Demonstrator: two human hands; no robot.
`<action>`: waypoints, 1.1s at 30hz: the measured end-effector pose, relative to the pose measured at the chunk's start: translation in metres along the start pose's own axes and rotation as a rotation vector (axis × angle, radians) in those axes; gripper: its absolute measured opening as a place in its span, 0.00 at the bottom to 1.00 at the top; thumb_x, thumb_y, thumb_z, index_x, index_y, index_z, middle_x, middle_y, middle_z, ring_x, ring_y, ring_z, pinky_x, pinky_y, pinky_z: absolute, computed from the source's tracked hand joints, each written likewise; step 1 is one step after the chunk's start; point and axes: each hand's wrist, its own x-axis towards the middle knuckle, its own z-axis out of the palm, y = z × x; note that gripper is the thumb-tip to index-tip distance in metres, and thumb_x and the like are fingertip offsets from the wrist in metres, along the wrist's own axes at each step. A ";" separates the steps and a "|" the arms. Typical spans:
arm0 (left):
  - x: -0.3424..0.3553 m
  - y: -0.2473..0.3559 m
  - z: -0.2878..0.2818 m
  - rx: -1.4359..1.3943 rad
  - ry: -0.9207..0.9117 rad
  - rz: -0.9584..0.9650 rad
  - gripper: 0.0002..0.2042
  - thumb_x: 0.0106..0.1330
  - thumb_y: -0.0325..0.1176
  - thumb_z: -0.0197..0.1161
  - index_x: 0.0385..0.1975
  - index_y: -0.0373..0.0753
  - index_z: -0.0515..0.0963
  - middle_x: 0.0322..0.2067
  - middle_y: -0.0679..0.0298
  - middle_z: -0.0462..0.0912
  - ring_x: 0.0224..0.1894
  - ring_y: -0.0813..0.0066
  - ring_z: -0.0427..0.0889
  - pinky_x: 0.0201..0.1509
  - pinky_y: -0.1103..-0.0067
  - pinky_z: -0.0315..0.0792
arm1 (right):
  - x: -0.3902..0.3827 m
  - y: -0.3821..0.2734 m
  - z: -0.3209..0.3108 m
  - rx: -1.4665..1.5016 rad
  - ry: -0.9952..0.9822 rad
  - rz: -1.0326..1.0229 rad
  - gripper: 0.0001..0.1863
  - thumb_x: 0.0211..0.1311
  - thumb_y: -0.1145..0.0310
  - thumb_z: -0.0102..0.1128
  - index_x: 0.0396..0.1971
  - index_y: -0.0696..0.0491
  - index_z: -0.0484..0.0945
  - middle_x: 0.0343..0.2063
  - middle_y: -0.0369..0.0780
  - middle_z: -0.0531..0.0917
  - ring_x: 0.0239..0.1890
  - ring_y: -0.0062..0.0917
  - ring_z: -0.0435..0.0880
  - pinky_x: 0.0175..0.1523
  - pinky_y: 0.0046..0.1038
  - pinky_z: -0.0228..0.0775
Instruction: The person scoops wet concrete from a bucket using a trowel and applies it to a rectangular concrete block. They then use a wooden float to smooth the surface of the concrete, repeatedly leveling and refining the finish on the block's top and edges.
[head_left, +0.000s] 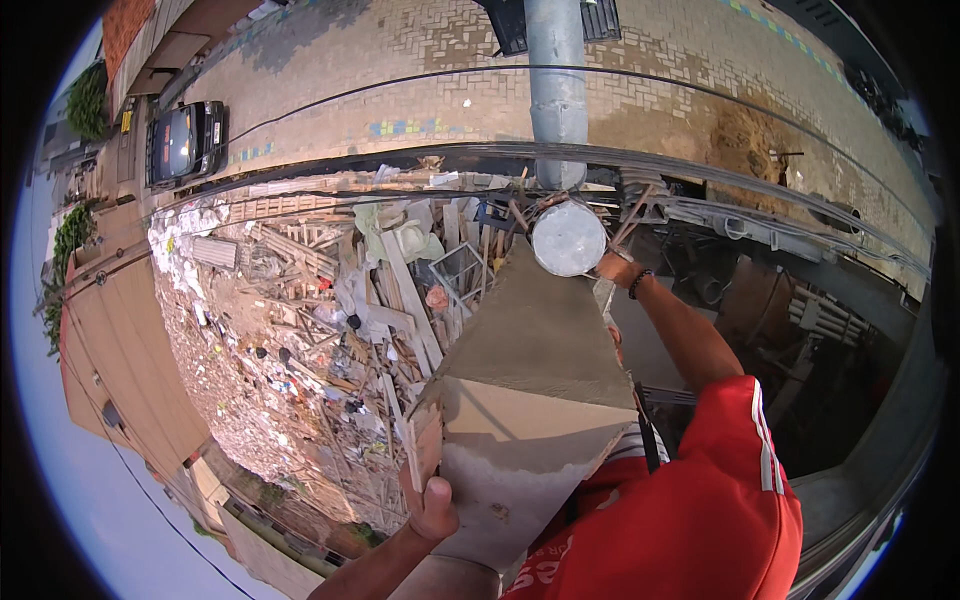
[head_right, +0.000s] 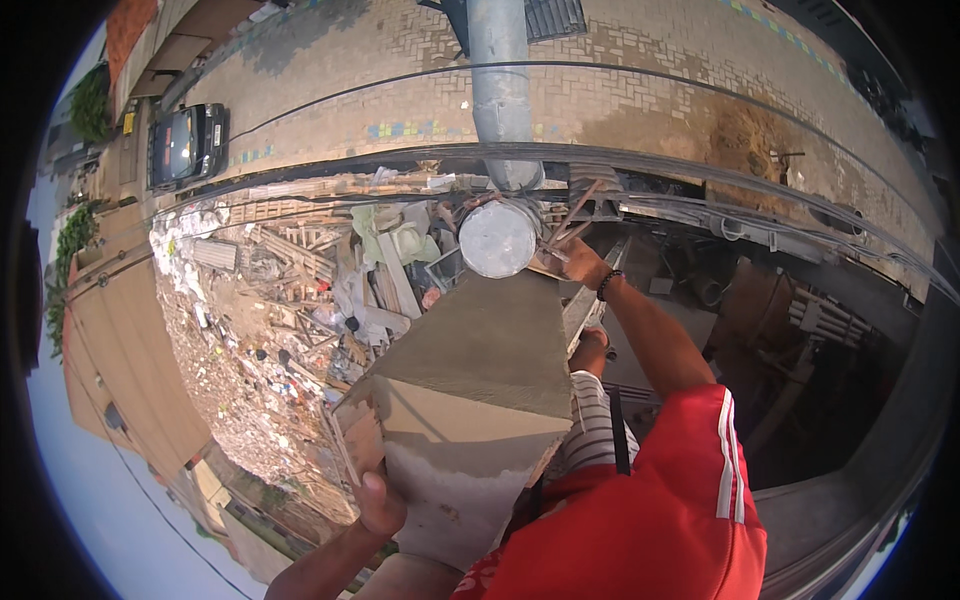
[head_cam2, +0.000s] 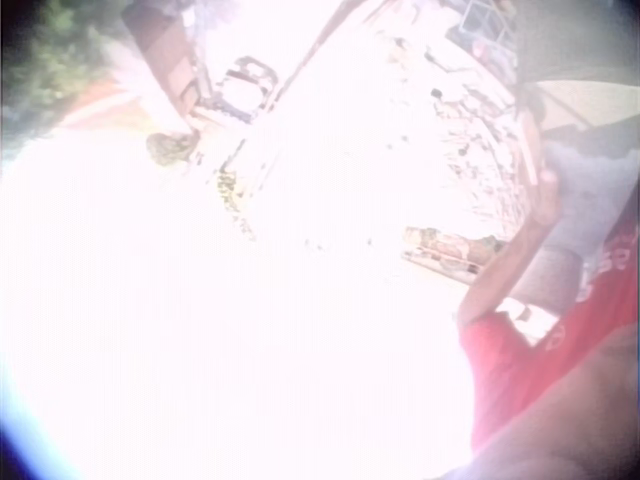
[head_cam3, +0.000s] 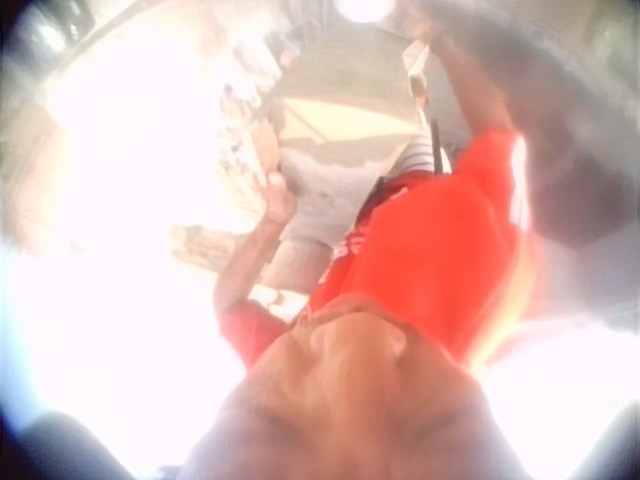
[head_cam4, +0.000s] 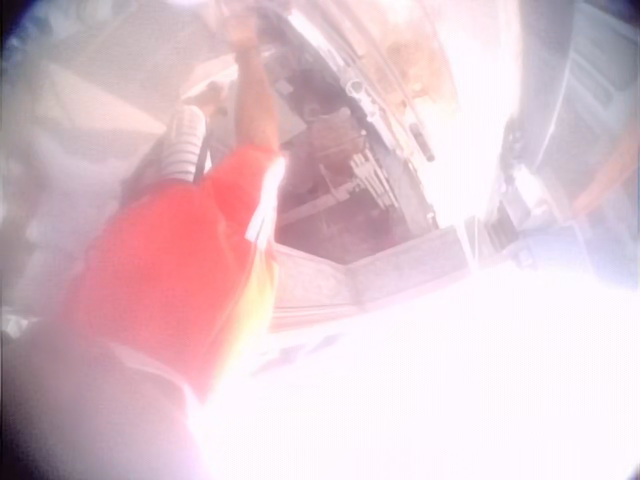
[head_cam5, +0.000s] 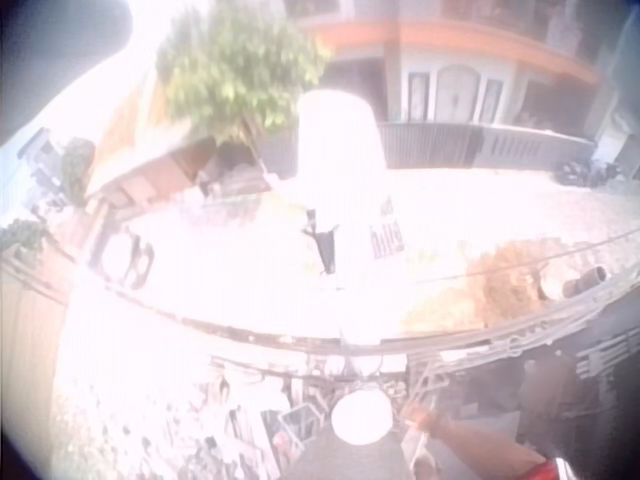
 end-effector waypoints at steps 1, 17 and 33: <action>0.002 0.001 0.001 0.003 -0.007 0.008 0.36 0.69 0.51 0.46 0.62 0.20 0.57 0.59 0.44 0.66 0.62 0.55 0.67 0.63 0.69 0.61 | -0.007 0.009 0.004 0.120 0.058 -0.027 0.15 0.58 0.72 0.59 0.45 0.60 0.81 0.25 0.35 0.81 0.31 0.19 0.76 0.39 0.25 0.70; 0.007 0.008 0.001 0.054 -0.023 0.043 0.32 0.69 0.47 0.45 0.60 0.20 0.61 0.56 0.41 0.69 0.59 0.53 0.71 0.61 0.68 0.64 | -0.137 -0.268 -0.061 0.423 -0.301 -0.222 0.18 0.64 0.70 0.61 0.53 0.56 0.78 0.42 0.41 0.85 0.43 0.15 0.79 0.49 0.21 0.70; 0.008 0.010 0.003 0.037 0.006 0.046 0.32 0.69 0.45 0.47 0.60 0.19 0.60 0.56 0.42 0.69 0.58 0.54 0.71 0.60 0.67 0.65 | 0.035 0.066 0.036 0.306 0.060 -0.288 0.17 0.61 0.70 0.57 0.48 0.62 0.77 0.38 0.44 0.83 0.38 0.26 0.80 0.48 0.26 0.71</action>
